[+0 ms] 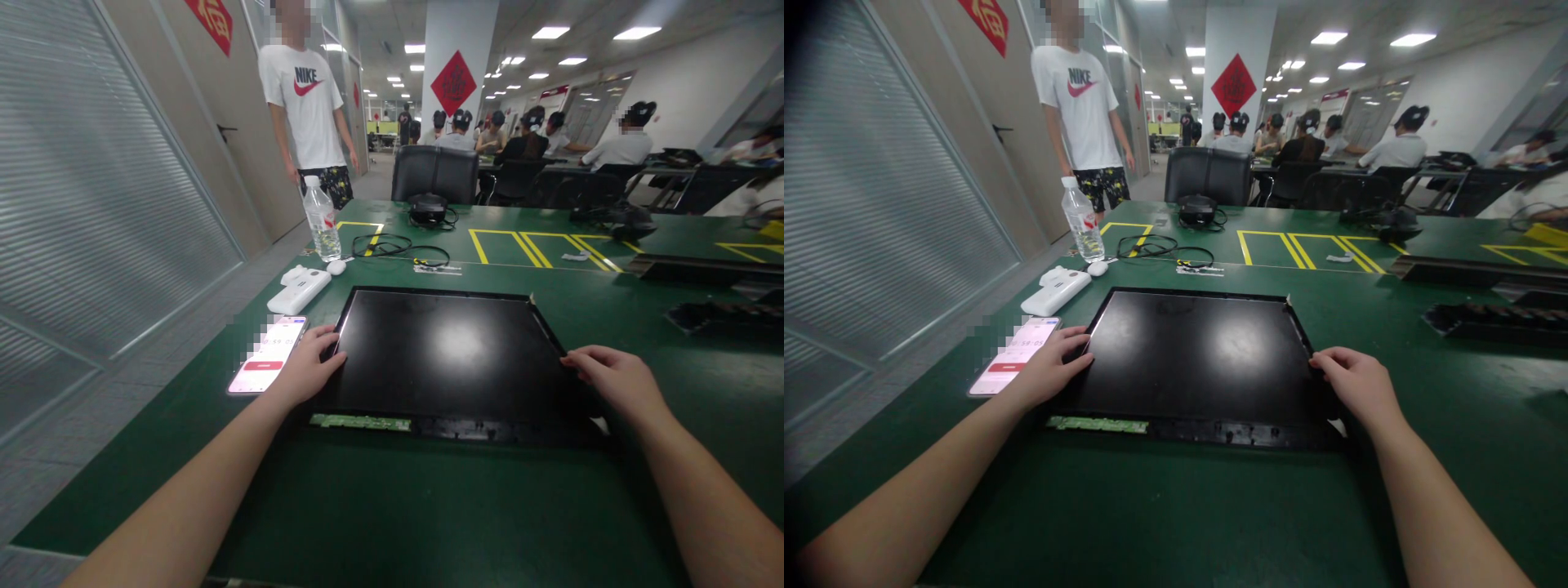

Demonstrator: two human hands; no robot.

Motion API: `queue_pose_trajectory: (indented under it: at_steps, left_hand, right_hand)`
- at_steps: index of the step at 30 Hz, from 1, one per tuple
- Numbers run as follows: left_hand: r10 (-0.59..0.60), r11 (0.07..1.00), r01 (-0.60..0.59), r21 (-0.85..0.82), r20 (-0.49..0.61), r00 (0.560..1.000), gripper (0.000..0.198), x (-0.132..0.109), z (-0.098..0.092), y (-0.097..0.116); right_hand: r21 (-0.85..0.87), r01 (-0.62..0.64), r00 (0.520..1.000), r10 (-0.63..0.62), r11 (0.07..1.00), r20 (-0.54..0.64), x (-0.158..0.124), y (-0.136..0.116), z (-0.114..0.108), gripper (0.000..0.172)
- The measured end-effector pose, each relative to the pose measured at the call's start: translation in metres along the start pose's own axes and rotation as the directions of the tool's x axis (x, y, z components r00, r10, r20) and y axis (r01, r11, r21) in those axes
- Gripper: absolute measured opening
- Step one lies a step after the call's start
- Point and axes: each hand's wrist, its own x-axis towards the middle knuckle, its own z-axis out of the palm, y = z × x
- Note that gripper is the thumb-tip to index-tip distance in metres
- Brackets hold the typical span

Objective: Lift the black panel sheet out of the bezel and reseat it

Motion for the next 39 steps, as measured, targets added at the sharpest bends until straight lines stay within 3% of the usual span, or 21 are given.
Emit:
queue_pose_trajectory:
  at_steps: [39]
  left_hand:
    - [-0.008, 0.999, 0.009, 0.038, -0.014, 1.0, 0.048, 0.001, 0.004, 0.001]
  right_hand:
    - [0.008, -0.036, 0.999, 0.036, 0.999, 0.005, -0.004, -0.006, 0.001, 0.039]
